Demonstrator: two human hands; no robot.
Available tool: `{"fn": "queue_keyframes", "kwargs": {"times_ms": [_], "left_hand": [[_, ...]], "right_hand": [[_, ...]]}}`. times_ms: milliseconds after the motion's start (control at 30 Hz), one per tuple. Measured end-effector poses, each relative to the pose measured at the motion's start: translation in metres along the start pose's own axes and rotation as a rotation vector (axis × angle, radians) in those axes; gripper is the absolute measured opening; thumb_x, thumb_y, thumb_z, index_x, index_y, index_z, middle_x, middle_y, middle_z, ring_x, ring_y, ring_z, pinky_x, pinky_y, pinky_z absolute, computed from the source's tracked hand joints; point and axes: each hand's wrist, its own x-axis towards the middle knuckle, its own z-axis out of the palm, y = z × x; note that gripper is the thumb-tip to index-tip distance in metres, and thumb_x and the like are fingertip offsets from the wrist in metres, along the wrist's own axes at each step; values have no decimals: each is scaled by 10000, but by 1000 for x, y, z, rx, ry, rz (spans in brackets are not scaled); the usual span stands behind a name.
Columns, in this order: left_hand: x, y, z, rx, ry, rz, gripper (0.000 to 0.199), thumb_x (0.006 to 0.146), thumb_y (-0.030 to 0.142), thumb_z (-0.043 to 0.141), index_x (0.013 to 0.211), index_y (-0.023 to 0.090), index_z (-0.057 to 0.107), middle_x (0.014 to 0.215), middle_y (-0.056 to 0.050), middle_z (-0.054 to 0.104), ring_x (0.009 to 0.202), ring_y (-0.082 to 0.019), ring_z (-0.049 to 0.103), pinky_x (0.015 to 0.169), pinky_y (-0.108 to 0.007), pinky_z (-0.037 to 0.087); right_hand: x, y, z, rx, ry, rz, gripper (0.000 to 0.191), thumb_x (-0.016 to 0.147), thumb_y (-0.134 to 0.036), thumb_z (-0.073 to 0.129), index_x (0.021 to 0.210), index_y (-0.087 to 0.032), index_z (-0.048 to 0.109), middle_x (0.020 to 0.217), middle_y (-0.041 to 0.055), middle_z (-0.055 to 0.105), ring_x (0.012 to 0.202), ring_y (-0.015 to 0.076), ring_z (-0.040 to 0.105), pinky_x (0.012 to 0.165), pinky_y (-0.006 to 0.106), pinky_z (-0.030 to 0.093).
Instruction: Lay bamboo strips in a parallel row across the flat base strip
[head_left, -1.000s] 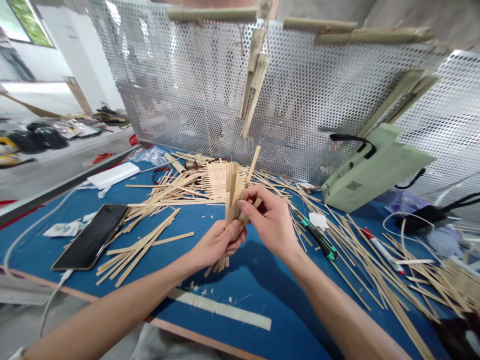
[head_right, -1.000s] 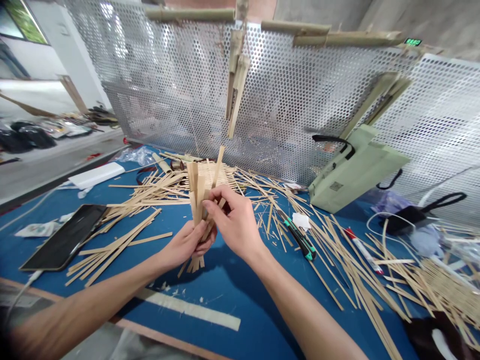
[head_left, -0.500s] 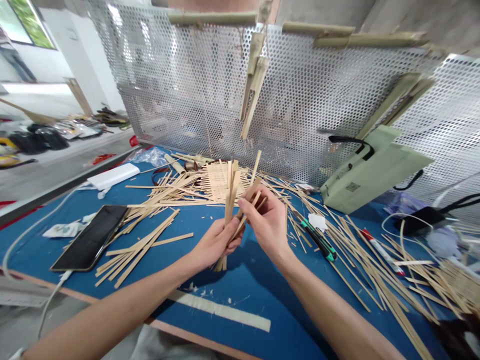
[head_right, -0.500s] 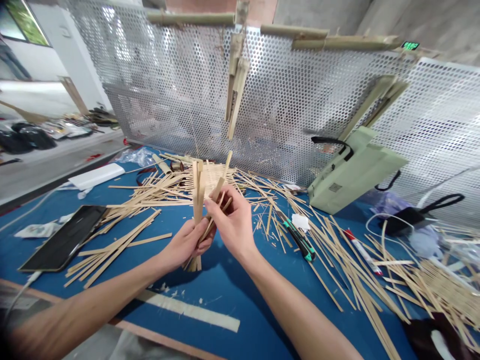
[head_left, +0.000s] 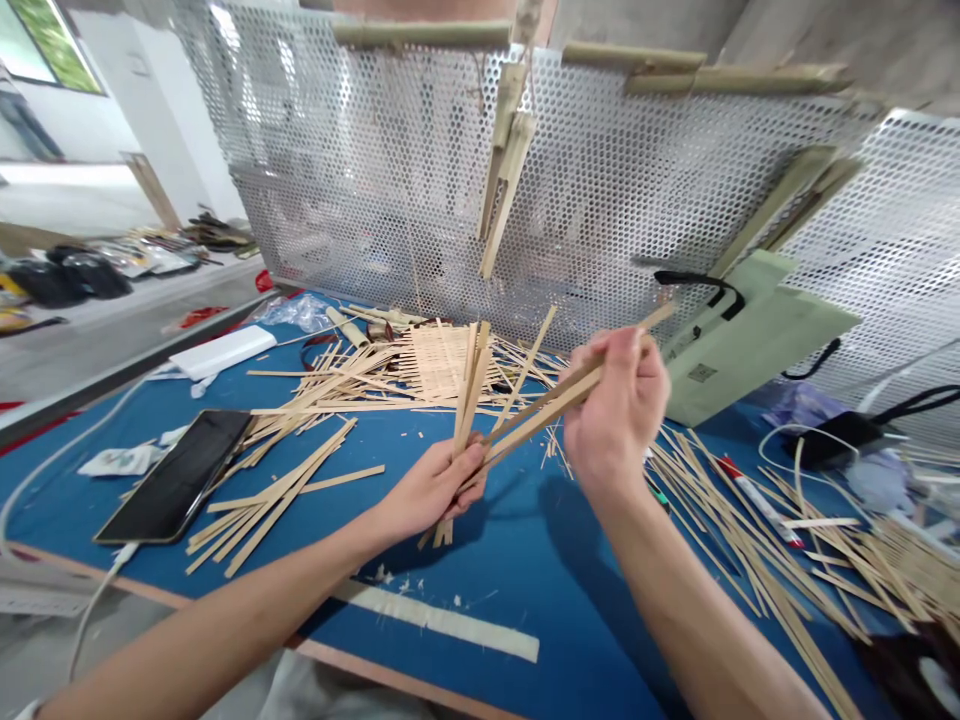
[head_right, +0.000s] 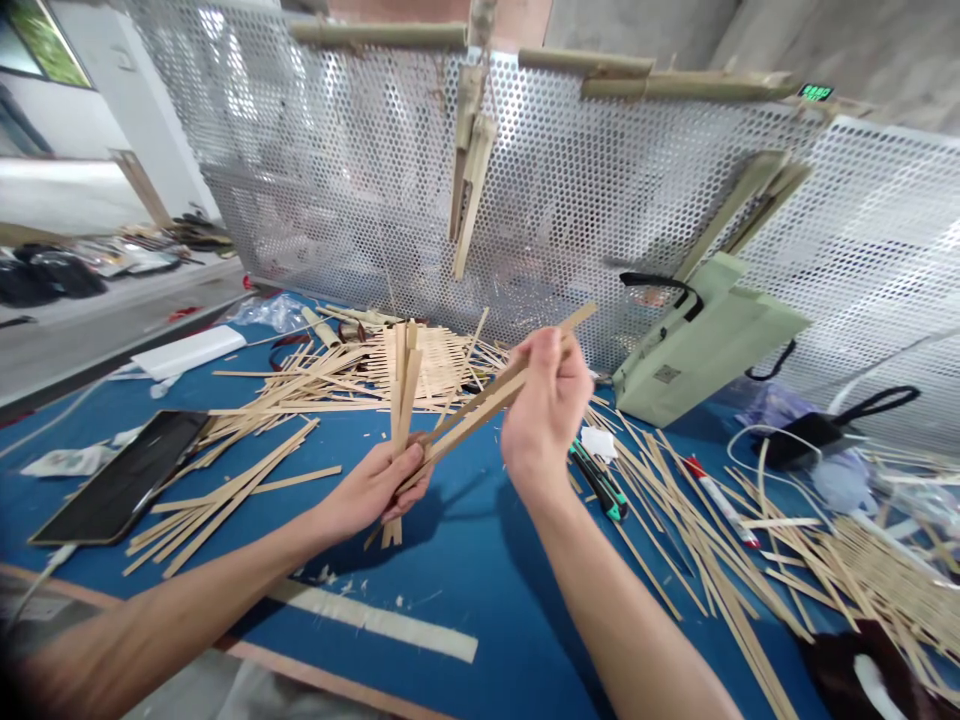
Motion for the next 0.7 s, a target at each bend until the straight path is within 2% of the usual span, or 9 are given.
{"fn": "queue_keyframes", "kwargs": {"times_ms": [67, 167, 267, 367, 433, 467, 533, 633, 700], "left_hand": [[0, -1, 0, -7, -2, -5, 521, 1000, 664, 517, 706, 240, 446, 547, 51, 422, 384, -78, 317, 375, -254, 194], [1, -4, 0, -51, -8, -16, 486, 995, 641, 543, 729, 249, 433, 552, 58, 391, 397, -81, 280, 377, -251, 183], [4, -5, 0, -47, 66, 2, 480, 976, 660, 558, 756, 256, 420, 552, 66, 353, 409, -83, 236, 386, -250, 184], [8, -6, -3, 3, 213, 52, 465, 979, 670, 534, 799, 258, 413, 573, 73, 331, 425, -83, 226, 398, -246, 186], [10, -7, -7, 49, 318, 86, 444, 995, 643, 518, 815, 254, 404, 597, 70, 344, 440, -86, 264, 413, -241, 206], [11, -8, -9, 78, 369, 103, 428, 1004, 626, 509, 823, 252, 404, 612, 66, 362, 453, -91, 293, 422, -240, 225], [10, -10, -12, 137, 439, 126, 380, 1022, 589, 489, 856, 254, 422, 645, 53, 410, 488, -107, 348, 446, -241, 266], [7, -13, -12, 225, 465, 140, 307, 1029, 536, 485, 898, 259, 467, 674, 33, 482, 530, -132, 401, 481, -258, 303], [4, -11, -9, 282, 462, 144, 269, 1021, 495, 502, 896, 257, 493, 673, 22, 511, 545, -144, 423, 504, -273, 314]], "right_hand": [[17, -12, -12, 144, 153, -43, 367, 992, -543, 579, 787, -264, 456, 698, -38, 405, 517, 106, 372, 480, 291, 304], [40, -28, -34, 150, 220, -99, 426, 977, -554, 615, 726, -262, 432, 699, -47, 353, 515, 90, 337, 490, 314, 248], [50, -40, -49, 223, 244, -24, 494, 947, -532, 689, 653, -237, 423, 735, -30, 402, 578, 84, 452, 516, 325, 294], [36, -45, -39, 320, 80, 137, 474, 899, -529, 768, 669, -242, 468, 709, -31, 435, 524, 78, 436, 443, 289, 269], [14, -44, -20, 331, -163, 237, 415, 894, -547, 766, 738, -267, 502, 623, -76, 350, 422, 73, 227, 376, 278, 135], [1, -42, -10, 313, -255, 238, 368, 925, -553, 722, 780, -279, 523, 602, -83, 334, 421, 86, 217, 370, 271, 131], [-24, -37, 9, 136, -378, 163, 284, 1009, -458, 617, 806, -270, 553, 605, -74, 376, 455, 99, 302, 396, 261, 209], [-50, -31, 25, -126, -495, 7, 71, 945, -219, 687, 947, -280, 650, 616, -96, 402, 502, 90, 348, 470, 257, 288], [-56, -30, 28, -197, -497, -63, 218, 908, -159, 714, 1073, -296, 681, 608, -112, 376, 507, 88, 331, 501, 260, 299]]}}
